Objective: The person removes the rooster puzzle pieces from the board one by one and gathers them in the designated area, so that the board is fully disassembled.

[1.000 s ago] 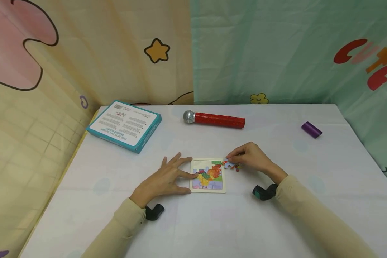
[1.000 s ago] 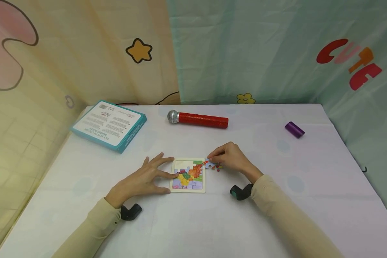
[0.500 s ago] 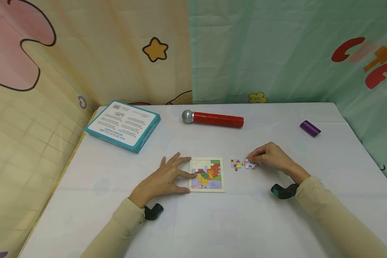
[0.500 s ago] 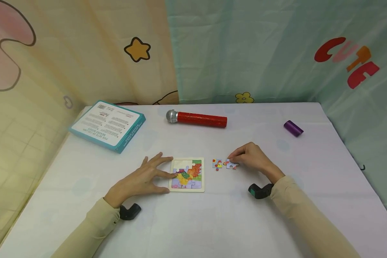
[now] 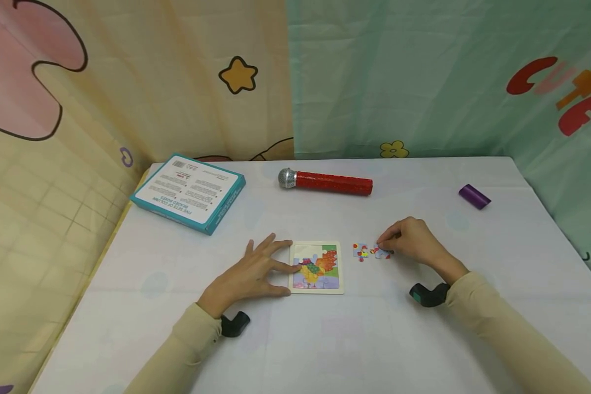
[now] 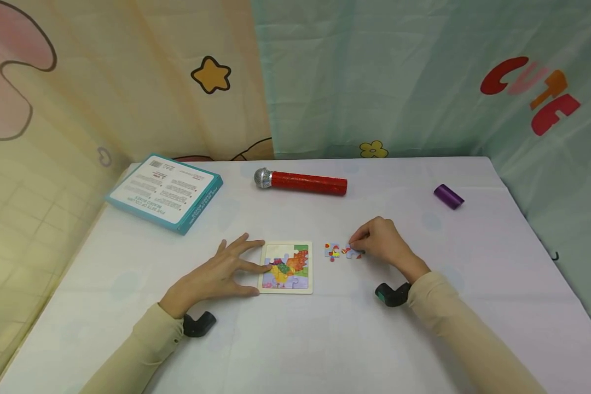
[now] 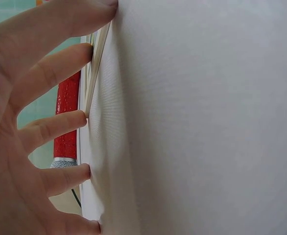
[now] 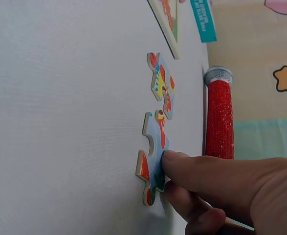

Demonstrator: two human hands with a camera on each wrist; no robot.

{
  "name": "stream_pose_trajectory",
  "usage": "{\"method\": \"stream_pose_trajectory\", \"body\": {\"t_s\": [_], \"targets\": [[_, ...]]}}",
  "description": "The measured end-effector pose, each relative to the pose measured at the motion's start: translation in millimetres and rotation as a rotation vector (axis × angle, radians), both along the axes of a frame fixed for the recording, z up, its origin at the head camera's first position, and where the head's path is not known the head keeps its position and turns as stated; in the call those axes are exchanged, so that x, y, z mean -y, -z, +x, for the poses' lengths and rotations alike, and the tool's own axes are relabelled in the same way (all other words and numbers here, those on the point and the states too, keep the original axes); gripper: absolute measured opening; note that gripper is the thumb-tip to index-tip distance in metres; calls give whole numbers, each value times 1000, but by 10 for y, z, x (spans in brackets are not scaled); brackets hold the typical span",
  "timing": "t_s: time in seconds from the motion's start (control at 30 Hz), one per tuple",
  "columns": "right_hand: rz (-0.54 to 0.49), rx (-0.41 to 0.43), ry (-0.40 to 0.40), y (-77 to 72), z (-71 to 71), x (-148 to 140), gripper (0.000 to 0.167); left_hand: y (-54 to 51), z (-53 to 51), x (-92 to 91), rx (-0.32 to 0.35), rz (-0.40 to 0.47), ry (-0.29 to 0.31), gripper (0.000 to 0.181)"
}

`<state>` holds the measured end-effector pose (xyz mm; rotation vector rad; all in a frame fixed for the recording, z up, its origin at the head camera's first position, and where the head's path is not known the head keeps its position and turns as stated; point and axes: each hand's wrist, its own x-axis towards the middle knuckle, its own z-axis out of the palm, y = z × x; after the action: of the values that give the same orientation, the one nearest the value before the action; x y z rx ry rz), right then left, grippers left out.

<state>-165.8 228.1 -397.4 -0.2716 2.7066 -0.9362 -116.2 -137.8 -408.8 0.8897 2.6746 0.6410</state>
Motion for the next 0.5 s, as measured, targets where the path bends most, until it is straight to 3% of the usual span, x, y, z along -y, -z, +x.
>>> {"method": "stream_pose_trajectory", "body": {"t_s": [0.5], "targets": [[-5, -4, 18, 46, 7, -17, 9, -2, 2, -9, -6, 1, -1, 51]]}}
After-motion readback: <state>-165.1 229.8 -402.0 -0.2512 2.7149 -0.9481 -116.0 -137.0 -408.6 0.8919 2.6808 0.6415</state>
